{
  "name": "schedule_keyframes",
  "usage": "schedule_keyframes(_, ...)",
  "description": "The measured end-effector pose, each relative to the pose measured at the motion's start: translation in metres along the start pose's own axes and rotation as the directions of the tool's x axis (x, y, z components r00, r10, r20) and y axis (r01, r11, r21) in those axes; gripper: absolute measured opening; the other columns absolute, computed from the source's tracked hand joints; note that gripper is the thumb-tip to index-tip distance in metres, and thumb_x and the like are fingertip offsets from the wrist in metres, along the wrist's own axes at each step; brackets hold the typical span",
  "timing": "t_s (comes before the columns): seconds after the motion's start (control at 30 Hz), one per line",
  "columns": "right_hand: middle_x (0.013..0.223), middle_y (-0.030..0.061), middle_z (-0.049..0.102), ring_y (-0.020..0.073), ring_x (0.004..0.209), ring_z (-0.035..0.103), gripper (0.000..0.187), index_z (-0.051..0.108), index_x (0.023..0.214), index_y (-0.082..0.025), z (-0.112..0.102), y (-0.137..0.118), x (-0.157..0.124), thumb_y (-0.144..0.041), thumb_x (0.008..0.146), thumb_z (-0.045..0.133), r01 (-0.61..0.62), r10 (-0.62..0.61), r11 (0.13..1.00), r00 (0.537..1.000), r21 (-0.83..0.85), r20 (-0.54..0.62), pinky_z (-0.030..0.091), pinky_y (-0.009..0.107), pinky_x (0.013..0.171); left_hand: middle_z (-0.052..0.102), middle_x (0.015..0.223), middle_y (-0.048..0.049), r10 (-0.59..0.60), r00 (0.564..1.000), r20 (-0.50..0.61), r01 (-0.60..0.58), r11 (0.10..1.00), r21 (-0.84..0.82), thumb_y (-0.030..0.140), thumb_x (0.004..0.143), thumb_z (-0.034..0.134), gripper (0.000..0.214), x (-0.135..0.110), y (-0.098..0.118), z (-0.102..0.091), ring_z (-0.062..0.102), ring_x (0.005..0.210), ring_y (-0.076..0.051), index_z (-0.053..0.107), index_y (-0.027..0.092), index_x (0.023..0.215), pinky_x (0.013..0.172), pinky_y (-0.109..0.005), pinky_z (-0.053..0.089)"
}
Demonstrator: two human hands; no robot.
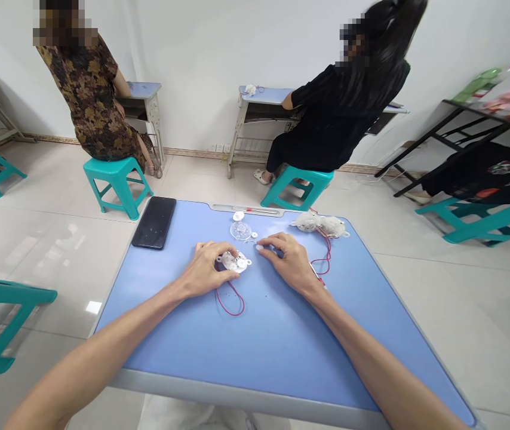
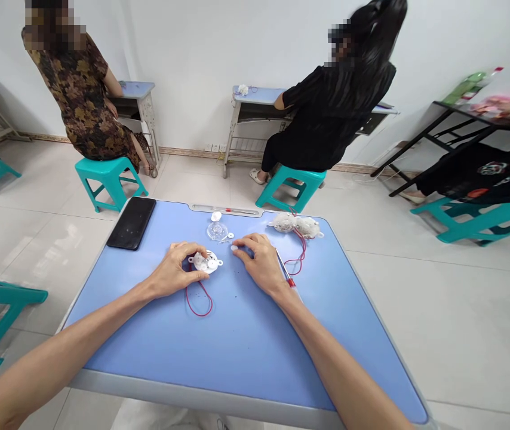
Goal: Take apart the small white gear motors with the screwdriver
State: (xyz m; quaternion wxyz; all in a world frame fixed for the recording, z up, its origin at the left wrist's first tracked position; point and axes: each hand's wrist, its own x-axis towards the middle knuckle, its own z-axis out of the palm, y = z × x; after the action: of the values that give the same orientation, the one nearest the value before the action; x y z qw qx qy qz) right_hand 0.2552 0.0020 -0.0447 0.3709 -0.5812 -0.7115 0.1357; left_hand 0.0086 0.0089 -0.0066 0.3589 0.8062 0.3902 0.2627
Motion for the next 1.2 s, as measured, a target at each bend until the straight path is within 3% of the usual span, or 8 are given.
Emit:
schedule_keyframes(0.6, 0.091, 0.0074, 0.068, 0.0257, 0.093, 0.060, 0.025, 0.072, 0.101, -0.024, -0.002, 0.000, -0.002, -0.043, 0.090, 0.060, 0.013, -0.013, 1.000, 1.000, 0.000, 0.017, 0.049, 0.044, 0.084, 0.070, 0.104, 0.0015, -0.003, 1.000, 0.009, 0.003, 1.000, 0.025, 0.029, 0.076, 0.076, 0.030, 0.000, -0.002, 0.000, 0.060, 0.098, -0.020, 0.062, 0.025, 0.102, 0.098, -0.038, 0.036)
schedule_keyframes(0.83, 0.100, 0.0077, 0.069, 0.0224, 0.086, 0.062, 0.027, 0.071, 0.104, -0.023, -0.013, -0.004, -0.001, -0.043, 0.088, 0.063, -0.015, 0.016, 0.997, 1.000, 0.081, -0.007, 0.053, 0.041, 0.077, 0.070, 0.106, 0.0017, -0.009, 1.000, 0.021, 0.009, 1.000, 0.009, 0.029, 0.077, 0.075, 0.029, 0.000, -0.001, 0.000, 0.060, 0.101, -0.021, 0.062, 0.025, 0.102, 0.101, -0.039, 0.034)
schedule_keyframes(1.0, 0.101, 0.0070, 0.065, 0.0240, 0.096, 0.061, 0.020, 0.072, 0.103, -0.026, -0.021, -0.027, -0.003, -0.038, 0.089, 0.063, 0.078, -0.074, 0.989, 0.997, 0.128, -0.033, 0.053, 0.042, 0.081, 0.070, 0.108, 0.0019, 0.000, 1.000, 0.024, 0.000, 1.000, -0.010, 0.027, 0.077, 0.076, 0.029, -0.001, 0.000, 0.000, 0.060, 0.101, -0.021, 0.062, 0.024, 0.102, 0.100, -0.039, 0.033)
schedule_keyframes(1.2, 0.105, 0.0073, 0.065, 0.0263, 0.105, 0.059, 0.016, 0.073, 0.101, -0.029, -0.014, -0.052, -0.009, -0.036, 0.089, 0.065, 0.204, -0.215, 0.972, 0.973, 0.117, 0.089, 0.050, 0.046, 0.093, 0.070, 0.106, 0.0021, 0.005, 1.000, 0.027, -0.005, 1.000, 0.006, 0.027, 0.078, 0.075, 0.030, -0.001, 0.000, 0.001, 0.060, 0.101, -0.021, 0.062, 0.025, 0.105, 0.100, -0.038, 0.034)
